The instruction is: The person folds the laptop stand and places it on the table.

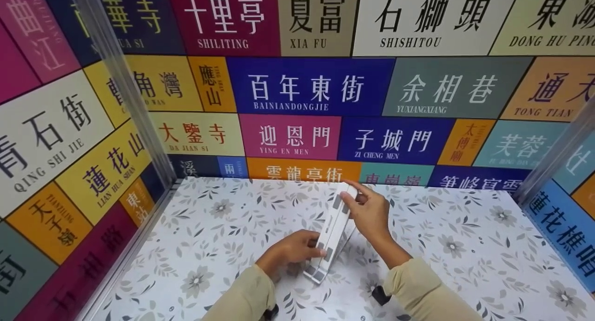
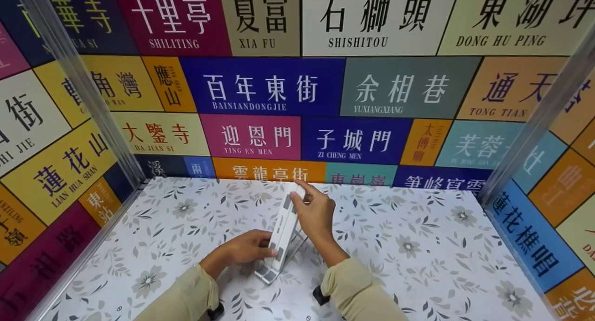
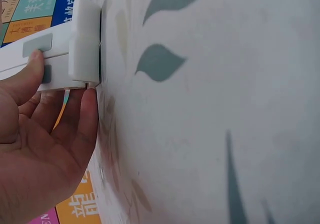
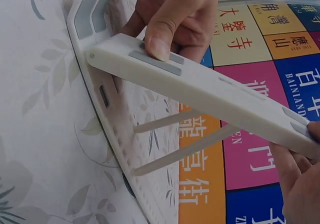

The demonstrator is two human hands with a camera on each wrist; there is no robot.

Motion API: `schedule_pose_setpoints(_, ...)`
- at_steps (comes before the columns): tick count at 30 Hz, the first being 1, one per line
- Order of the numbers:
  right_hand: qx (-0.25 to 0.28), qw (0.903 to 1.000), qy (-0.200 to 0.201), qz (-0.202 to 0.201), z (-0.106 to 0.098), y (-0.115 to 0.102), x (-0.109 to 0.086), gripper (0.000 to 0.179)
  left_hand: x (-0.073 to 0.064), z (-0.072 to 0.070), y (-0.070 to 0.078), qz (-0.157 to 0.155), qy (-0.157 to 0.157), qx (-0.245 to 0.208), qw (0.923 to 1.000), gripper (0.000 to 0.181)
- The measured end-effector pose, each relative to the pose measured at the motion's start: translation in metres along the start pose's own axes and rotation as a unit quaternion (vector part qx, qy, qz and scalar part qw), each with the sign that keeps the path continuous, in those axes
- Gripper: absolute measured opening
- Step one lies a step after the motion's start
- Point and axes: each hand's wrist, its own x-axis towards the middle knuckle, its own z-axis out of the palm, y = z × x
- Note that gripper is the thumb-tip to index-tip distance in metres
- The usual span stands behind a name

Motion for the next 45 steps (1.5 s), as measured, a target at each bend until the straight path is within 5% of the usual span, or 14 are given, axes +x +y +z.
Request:
schedule_pose_setpoints(10,-0.037,0.9965,0.072,-0.021,0.003,-0.004,-0.018,0.035,0.002,-0.010,-0.006,0.026,-0.034,0.048,0.9979,0.021)
schedule_pose_setpoints(18,-0.073,0.9912,0.105,-0.031,0.006,-0.006,-0.025,0.036,0.005,-0.015,-0.010,0.012,-0.051,0.020,0.9984,0.023)
schedule_pose_setpoints(28,-0.071,0.9893,0.104,-0.074,0.000,0.001,-0.024,0.037,0.000,-0.006,-0.008,0.009,-0.004,0.002,0.9999,0.025)
schedule_pose_setpoints(34,-0.032,0.9994,0.002,-0.014,-0.014,0.016,-0.021,0.040,-0.017,0.002,0.000,0.022,0.066,0.057,0.9960,0.032)
schedule_pose_setpoints(38,-0.080,0.9942,-0.072,0.002,-0.030,0.046,-0.011,0.050,-0.035,0.014,0.010,-0.005,0.118,0.162,0.9797,0.048)
schedule_pose_setpoints(41,-0.180,0.9743,-0.135,-0.010,-0.042,0.075,-0.003,0.059,-0.048,0.028,0.017,-0.057,0.138,0.239,0.9593,0.064)
schedule_pose_setpoints(45,-0.282,0.9293,-0.238,-0.016,-0.054,0.106,0.000,0.070,-0.059,0.046,0.026,-0.160,0.126,0.270,0.9410,0.080)
